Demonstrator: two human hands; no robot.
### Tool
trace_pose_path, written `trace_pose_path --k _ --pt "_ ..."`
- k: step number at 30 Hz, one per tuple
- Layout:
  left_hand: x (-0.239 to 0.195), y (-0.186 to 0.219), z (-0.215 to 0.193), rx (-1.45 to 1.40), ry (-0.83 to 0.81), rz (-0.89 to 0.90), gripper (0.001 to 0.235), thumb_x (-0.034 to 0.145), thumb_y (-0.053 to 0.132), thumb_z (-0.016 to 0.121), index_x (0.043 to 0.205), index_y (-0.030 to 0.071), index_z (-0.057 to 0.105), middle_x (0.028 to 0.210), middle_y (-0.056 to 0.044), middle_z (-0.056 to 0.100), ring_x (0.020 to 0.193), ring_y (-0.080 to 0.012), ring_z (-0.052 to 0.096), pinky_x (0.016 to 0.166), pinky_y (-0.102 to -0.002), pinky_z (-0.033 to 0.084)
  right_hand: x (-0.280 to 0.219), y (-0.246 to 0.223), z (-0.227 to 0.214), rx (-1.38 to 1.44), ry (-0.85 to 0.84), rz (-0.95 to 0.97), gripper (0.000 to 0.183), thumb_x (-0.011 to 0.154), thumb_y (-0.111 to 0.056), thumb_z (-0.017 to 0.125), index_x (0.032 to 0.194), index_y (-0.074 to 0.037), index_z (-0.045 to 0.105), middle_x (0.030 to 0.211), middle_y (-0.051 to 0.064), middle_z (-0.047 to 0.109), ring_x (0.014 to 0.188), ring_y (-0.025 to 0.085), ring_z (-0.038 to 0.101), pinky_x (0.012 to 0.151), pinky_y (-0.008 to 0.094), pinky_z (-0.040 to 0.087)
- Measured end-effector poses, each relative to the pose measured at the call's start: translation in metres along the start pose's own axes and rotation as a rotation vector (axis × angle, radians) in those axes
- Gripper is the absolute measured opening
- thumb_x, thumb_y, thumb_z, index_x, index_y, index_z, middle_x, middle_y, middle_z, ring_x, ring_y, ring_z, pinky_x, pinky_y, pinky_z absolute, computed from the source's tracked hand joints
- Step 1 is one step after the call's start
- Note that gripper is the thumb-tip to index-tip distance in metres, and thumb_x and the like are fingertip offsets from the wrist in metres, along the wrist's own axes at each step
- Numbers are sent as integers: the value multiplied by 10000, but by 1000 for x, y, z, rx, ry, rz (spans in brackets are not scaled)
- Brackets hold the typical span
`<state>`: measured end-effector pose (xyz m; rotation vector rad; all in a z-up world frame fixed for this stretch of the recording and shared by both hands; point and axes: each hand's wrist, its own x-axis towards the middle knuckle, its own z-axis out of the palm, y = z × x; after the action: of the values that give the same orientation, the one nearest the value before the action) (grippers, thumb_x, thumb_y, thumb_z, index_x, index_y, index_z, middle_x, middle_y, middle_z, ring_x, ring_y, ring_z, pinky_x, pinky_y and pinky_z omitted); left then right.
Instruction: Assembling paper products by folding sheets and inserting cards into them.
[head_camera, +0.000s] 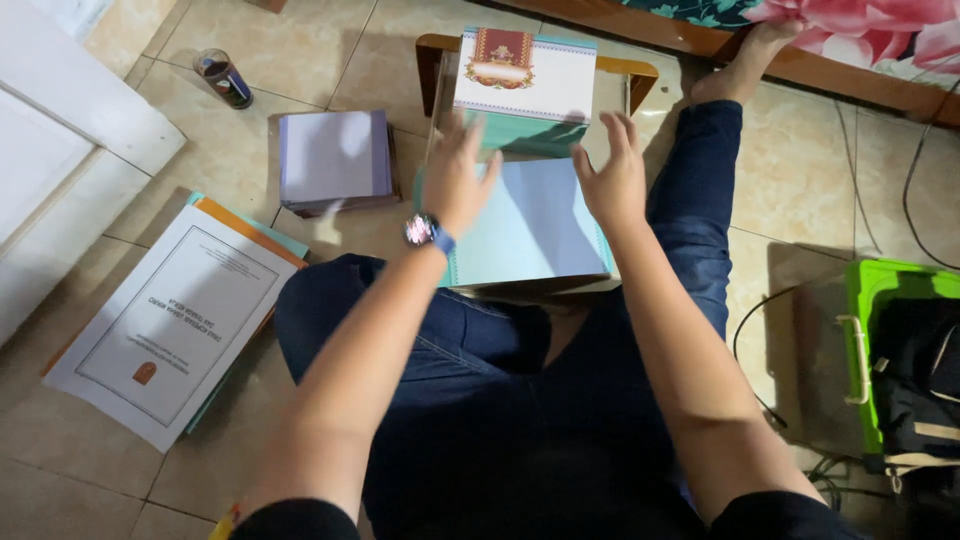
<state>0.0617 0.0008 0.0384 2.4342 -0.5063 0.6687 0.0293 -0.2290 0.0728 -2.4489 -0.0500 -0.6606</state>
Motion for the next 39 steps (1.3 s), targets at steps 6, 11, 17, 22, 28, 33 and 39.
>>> trace_pose_path --k 6,11,17,22,28,33,39 --pt "-82 38 19 -1 -331 103 527 946 413 649 1410 167 615 1539 -175 495 1444 -410 421 1153 -639 304 -88 79 14 -418 -53 -110 464 798 -295 795 1190 -70 686 1018 109 579 950 338 636 847 434 522" --pt "-73 43 -1 32 -639 93 767 903 689 531 1519 235 473 1651 -126 329 1541 -343 252 1216 -621 146 -107 77 1 -516 -185 -41 467 929 -413 715 1234 -60 697 1016 114 626 1007 274 612 910 361 465" --pt "-66 45 -15 64 -785 125 1000 784 811 606 1553 200 422 1681 -120 281 1569 -301 201 1221 -637 109 -105 58 -7 -446 -248 55 456 979 -452 665 1204 -59 720 1047 120 626 1008 272 622 908 352 466" --pt "-73 47 -24 0 -727 142 923 874 747 558 1525 101 454 1649 -125 357 1550 -274 270 1220 -650 102 -100 53 -8 -305 -295 147 469 994 -411 671 1285 -43 688 1048 172 636 969 351 664 859 404 527" --pt "-77 48 -27 -24 -670 140 835 898 739 521 1478 138 517 1615 -61 432 1522 -251 337 1220 -646 132 -91 72 -2 -169 -362 298 541 961 -395 688 1383 -66 609 1139 219 655 1059 400 686 879 493 568" --pt "-85 43 -17 -51 -543 189 710 988 655 476 1427 105 568 1566 -72 497 1478 -247 411 1213 -602 195 -99 72 -13 38 -305 251 545 906 -131 685 1424 -18 563 900 217 712 881 384 705 738 498 553" --pt "-85 33 0 -53 -546 148 450 1003 336 522 1366 85 609 1511 -60 540 1458 -219 415 1211 -582 226 -100 6 -21 868 -203 356 395 1089 -223 456 1348 23 626 1184 176 670 1116 259 600 968 479 538"
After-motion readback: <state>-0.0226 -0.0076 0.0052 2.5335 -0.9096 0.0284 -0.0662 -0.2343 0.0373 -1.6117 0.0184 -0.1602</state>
